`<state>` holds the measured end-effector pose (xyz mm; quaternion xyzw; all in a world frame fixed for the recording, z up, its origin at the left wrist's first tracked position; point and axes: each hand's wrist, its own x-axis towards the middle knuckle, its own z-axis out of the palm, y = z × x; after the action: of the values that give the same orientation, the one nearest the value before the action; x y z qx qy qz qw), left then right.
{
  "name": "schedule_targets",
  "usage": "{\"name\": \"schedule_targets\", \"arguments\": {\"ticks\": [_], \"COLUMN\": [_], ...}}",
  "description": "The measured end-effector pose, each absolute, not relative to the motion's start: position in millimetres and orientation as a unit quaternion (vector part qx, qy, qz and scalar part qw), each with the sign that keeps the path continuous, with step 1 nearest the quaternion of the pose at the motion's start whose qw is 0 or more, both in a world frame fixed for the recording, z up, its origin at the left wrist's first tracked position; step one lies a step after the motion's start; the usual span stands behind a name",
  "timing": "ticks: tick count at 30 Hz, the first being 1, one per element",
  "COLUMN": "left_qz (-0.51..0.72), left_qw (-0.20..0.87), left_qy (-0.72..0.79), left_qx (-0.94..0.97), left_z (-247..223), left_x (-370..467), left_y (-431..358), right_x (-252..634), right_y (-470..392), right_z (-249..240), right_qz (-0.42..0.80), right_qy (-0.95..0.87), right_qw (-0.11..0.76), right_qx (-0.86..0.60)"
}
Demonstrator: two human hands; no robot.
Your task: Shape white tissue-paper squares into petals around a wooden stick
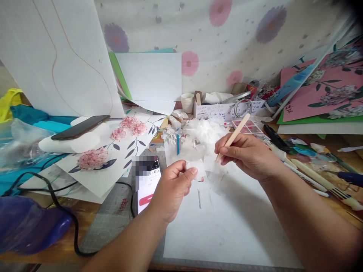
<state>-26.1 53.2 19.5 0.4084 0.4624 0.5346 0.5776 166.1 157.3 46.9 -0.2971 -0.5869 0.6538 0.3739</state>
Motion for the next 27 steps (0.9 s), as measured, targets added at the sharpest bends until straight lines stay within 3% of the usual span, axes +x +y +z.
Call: {"name": "schedule_targets", "arguments": {"ticks": [8, 11, 14, 27], "left_qz": [0.531, 0.516, 0.49, 0.56], "left_qw": [0.576, 0.572, 0.571, 0.575], "left_qy": [0.473, 0.481, 0.493, 0.449], "left_qx": [0.402, 0.419, 0.437, 0.393], "left_z": [15, 15, 15, 17], "left_x": [-27, -29, -29, -25], "left_y": [53, 52, 52, 53], "right_x": [173, 162, 148, 148], "right_y": [176, 160, 140, 140], "right_z": [31, 36, 43, 42], "right_qz": [0.446, 0.516, 0.607, 0.628], "right_qy": [-0.698, -0.669, -0.629, -0.576], "right_qw": [0.401, 0.454, 0.454, 0.479], "right_qx": [-0.392, -0.282, -0.174, -0.21]}}
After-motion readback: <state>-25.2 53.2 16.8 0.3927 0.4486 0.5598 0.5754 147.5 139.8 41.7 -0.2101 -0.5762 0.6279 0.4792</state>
